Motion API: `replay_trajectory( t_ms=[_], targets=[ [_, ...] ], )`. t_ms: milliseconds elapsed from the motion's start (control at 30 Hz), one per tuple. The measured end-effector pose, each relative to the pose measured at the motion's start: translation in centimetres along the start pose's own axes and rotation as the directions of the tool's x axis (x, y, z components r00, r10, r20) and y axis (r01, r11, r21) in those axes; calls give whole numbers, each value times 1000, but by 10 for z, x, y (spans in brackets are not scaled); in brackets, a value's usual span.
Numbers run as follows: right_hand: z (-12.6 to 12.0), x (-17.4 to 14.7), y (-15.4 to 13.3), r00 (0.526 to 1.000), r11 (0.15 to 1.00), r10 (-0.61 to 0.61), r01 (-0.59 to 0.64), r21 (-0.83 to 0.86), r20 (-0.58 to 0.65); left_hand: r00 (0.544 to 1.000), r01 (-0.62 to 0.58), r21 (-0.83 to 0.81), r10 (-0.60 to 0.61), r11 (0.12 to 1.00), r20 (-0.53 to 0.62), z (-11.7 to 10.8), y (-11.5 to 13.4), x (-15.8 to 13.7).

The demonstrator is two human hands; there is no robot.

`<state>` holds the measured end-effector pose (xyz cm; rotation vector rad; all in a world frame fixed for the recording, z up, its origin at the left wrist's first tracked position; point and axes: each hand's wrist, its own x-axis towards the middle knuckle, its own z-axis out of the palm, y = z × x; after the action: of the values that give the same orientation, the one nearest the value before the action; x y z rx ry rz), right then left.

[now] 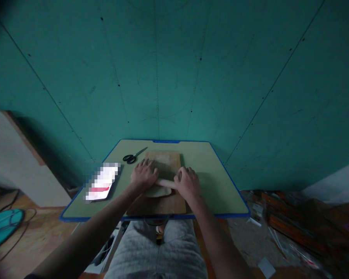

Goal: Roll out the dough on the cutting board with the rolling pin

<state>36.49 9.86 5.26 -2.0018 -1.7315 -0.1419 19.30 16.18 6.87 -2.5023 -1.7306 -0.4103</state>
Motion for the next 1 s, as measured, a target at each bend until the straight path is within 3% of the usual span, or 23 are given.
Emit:
replay_trajectory(
  t_ms=[167,300,500,833,1000],
  targets=[
    [-5,-36,-12,998,995,-45,50,91,-53,997,-58,63,61,996,-54,-7,-6,-27],
    [-14,-57,-26,996,993,-81,85,87,-43,992,-114,47,116,992,-49,-9,-14,-43],
    [-17,-78,-32,982,983,-175,178,45,-66,988,-107,66,113,992,-104,-8,-17,-56],
    [-7,-112,-36,978,974,-190,198,109,-81,961,-276,0,276,961,-22,-11,-14,-32],
    [-4,-109,-29,986,979,-136,148,143,-94,944,-329,-18,330,944,31,-10,-1,-13]
  ],
)
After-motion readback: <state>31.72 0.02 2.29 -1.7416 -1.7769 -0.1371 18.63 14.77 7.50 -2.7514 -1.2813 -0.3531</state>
